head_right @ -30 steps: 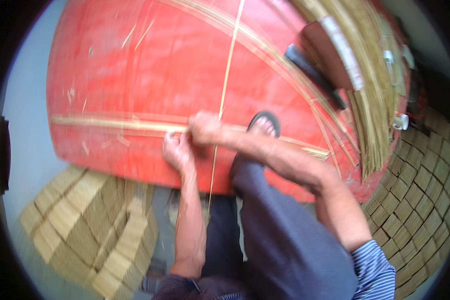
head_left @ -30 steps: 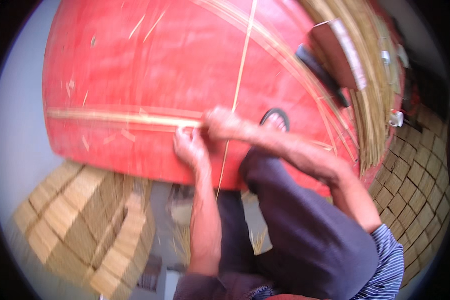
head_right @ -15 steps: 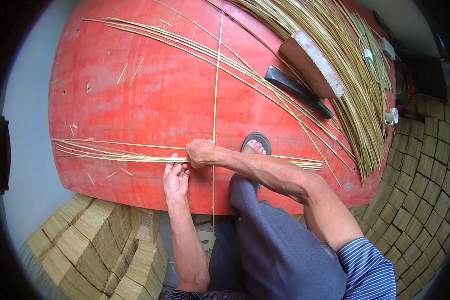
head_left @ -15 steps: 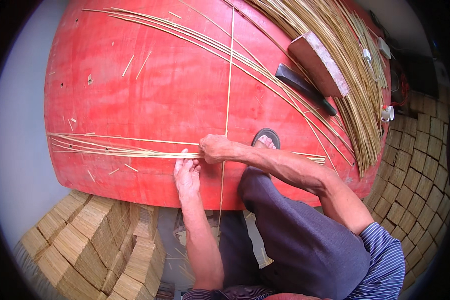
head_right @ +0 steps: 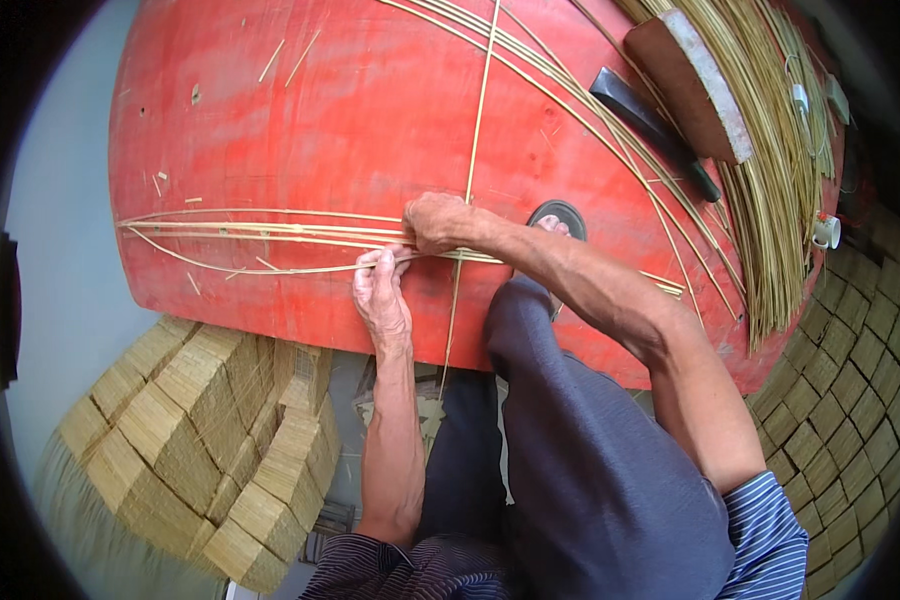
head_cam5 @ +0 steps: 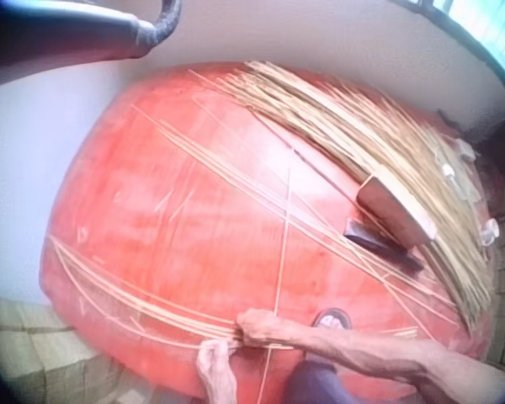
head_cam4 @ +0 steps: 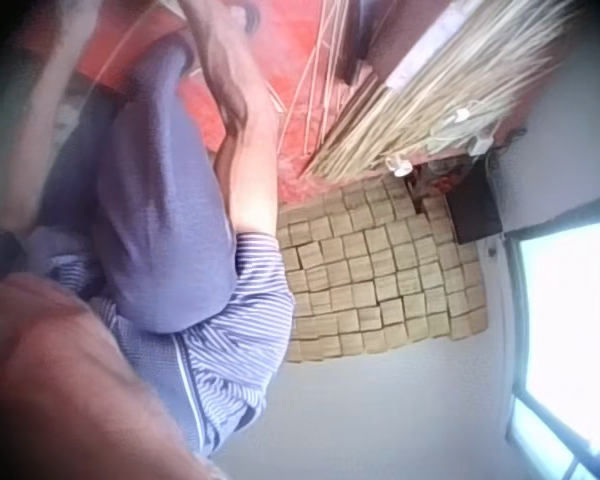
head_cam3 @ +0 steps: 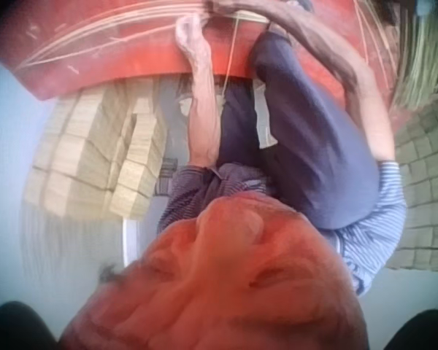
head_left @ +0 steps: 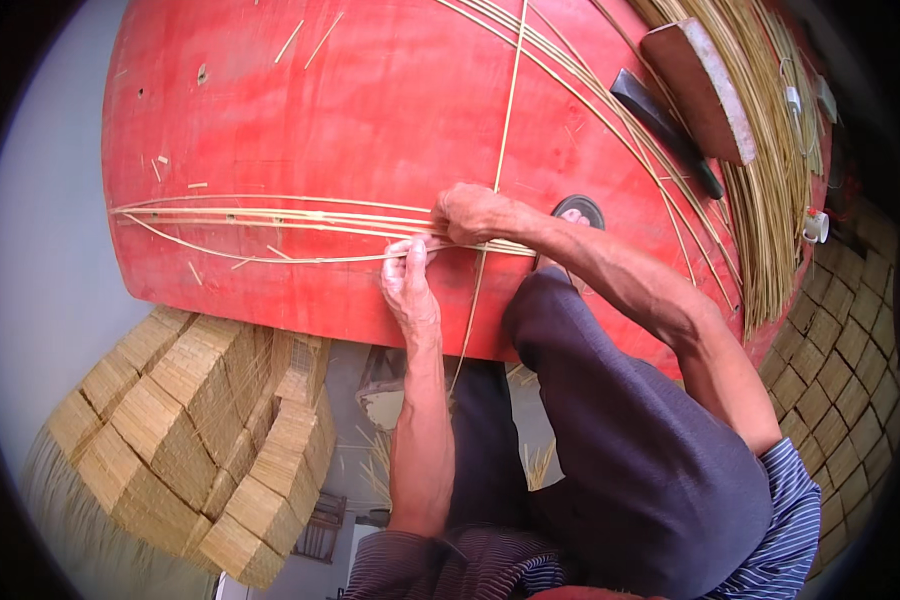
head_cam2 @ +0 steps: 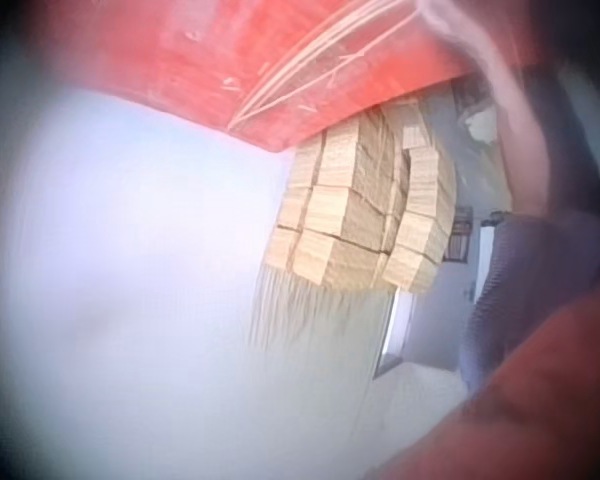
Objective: The person weaves thin bamboo strips into a basket frame on a red workbench, interlacing the strips by hand. They then set the basket aside and arrange additional bamboo strips on the table.
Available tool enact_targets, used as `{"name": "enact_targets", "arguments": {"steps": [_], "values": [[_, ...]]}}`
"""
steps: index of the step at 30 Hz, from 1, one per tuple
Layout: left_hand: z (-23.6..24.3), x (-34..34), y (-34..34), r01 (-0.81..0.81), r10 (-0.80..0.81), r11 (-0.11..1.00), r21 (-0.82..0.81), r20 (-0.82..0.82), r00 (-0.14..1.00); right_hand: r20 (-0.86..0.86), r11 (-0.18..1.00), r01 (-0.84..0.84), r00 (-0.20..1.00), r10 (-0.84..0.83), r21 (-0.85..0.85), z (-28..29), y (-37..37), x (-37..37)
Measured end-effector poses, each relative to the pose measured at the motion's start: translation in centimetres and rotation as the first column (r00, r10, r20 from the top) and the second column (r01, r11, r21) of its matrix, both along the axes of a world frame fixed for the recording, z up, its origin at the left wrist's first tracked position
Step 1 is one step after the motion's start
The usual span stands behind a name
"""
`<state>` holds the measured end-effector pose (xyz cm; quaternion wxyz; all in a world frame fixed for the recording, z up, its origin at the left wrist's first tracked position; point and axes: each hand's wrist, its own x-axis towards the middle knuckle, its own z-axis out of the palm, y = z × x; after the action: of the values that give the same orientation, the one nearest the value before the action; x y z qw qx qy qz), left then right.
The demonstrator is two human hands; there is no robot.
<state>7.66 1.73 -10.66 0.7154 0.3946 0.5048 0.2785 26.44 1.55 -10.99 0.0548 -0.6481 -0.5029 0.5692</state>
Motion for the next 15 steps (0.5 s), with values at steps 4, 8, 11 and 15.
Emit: {"name": "enact_targets", "arguments": {"steps": [4,8,11,15], "values": [[0.4,0.5,1.4,-0.034,0.034,0.989,-0.141,-0.004,0.999,-0.037,0.995,0.075,0.997,-0.073,0.057,-0.5,-0.4,0.3],[0.2,0.2,1.9,-0.043,0.057,0.982,-0.186,0.071,0.996,-0.090,0.996,0.080,0.993,-0.076,0.048,-0.7,-0.1,0.7],[0.8,-0.3,1.6,0.045,-0.019,0.990,-0.133,0.194,0.981,-0.172,0.993,0.108,0.978,-0.116,-0.052,-0.7,0.0,1.3],[0.8,-0.2,1.6,0.004,0.017,0.977,-0.213,0.095,0.995,-0.170,0.990,0.136,0.976,-0.138,-0.026,-0.2,0.0,1.3]]}}
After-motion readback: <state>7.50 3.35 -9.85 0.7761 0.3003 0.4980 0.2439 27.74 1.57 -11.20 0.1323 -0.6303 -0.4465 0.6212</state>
